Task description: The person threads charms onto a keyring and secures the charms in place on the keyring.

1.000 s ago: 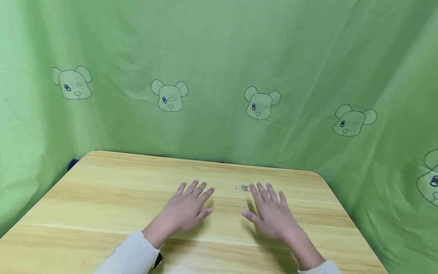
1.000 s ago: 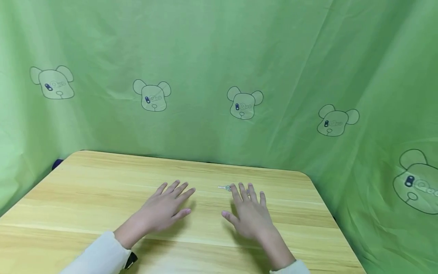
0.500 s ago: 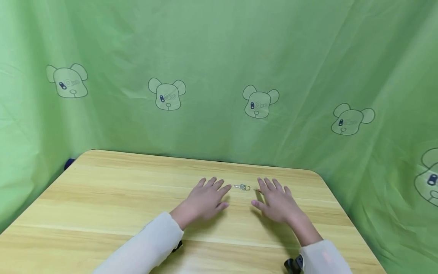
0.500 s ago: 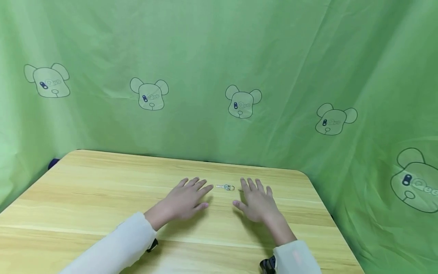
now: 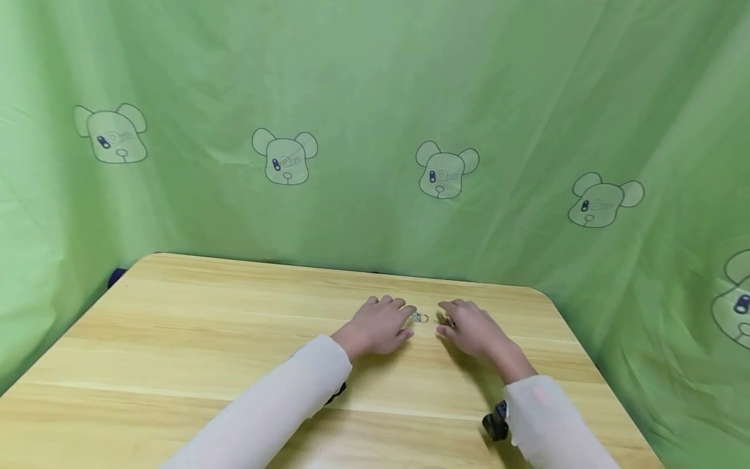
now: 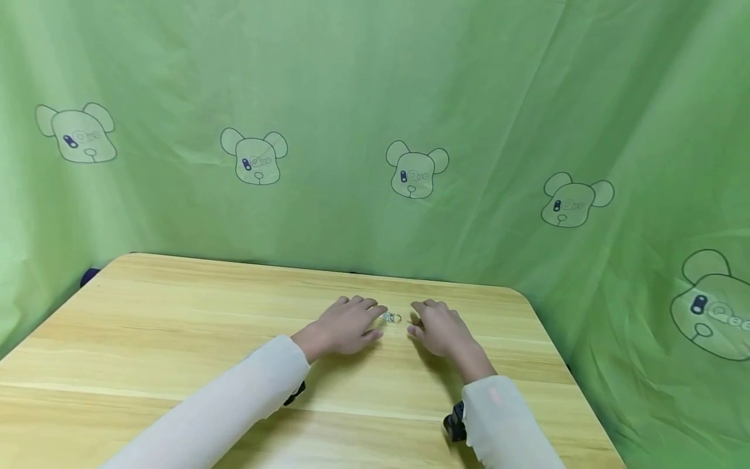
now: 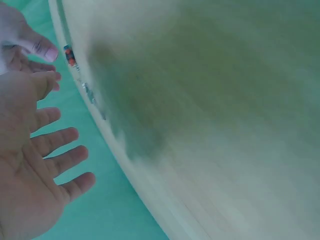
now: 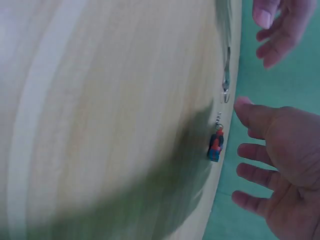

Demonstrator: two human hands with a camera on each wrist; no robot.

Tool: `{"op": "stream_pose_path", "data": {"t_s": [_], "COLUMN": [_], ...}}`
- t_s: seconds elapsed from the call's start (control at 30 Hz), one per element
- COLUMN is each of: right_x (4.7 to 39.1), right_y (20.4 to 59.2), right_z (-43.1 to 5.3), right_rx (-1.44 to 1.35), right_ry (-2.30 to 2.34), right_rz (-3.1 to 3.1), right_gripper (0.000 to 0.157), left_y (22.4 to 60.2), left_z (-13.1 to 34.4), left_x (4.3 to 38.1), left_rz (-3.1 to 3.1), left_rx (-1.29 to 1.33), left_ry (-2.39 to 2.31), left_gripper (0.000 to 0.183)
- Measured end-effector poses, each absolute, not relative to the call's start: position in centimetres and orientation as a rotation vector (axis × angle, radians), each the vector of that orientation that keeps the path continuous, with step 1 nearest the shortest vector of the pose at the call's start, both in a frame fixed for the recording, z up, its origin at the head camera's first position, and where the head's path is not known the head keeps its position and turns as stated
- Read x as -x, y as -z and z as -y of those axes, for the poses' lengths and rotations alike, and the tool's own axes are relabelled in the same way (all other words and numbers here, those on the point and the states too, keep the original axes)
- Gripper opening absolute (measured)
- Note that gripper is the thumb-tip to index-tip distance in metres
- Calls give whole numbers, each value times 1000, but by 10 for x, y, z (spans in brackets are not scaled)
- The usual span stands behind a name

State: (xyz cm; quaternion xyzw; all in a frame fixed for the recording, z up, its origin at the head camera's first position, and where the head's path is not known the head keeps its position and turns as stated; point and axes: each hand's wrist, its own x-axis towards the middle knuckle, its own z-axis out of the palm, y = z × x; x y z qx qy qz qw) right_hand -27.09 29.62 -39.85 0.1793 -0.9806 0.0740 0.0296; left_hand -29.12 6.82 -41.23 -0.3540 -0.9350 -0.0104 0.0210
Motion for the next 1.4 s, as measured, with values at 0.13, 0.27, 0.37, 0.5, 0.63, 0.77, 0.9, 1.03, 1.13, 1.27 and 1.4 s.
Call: {"op": "stream_pose_path", "data": {"t_s": [0.13,0.27,0.37,0.5,0.63,0.77,0.9,1.03,1.13,1.27,1.4], "right_x": [282,289,294,299,302,303,304,304,305,304,304], "right_y": [404,411,417,423,424,424,423,421,421,421,421], "right_z": [-298,-302,-305,-307,-307,-306,-304,-302,-301,-301,-300], "right_rx": [-586,-609,-634,-639,-649,-682,-691,-654,-618,-588,-579], "right_ry": [-238,-291,-309,-304,-283,-251,-240,-224,-202,-182,-149], "right_rz": [2995,2985,2972,2962,2937,2894,2869,2901,2937,2966,2988], "right_gripper": [43,32,23,15,15,11,9,8,8,8,11], "left_y": [415,418,419,421,423,423,425,428,429,430,432], "left_z": [-80,-88,-93,-98,-101,-104,-107,-110,-112,-113,-114], "left_x": [300,307,311,318,324,327,329,331,334,335,336], "left_rz": [2894,2892,2897,2892,2877,2874,2883,2900,2916,2943,2957], "left_rx": [1110,1102,1087,1088,1097,1095,1084,1058,1032,991,964], "left_ry": [4,-3,19,78,122,162,229,309,375,447,457], "left_gripper": [52,47,42,35,26,17,11,9,9,12,17]}}
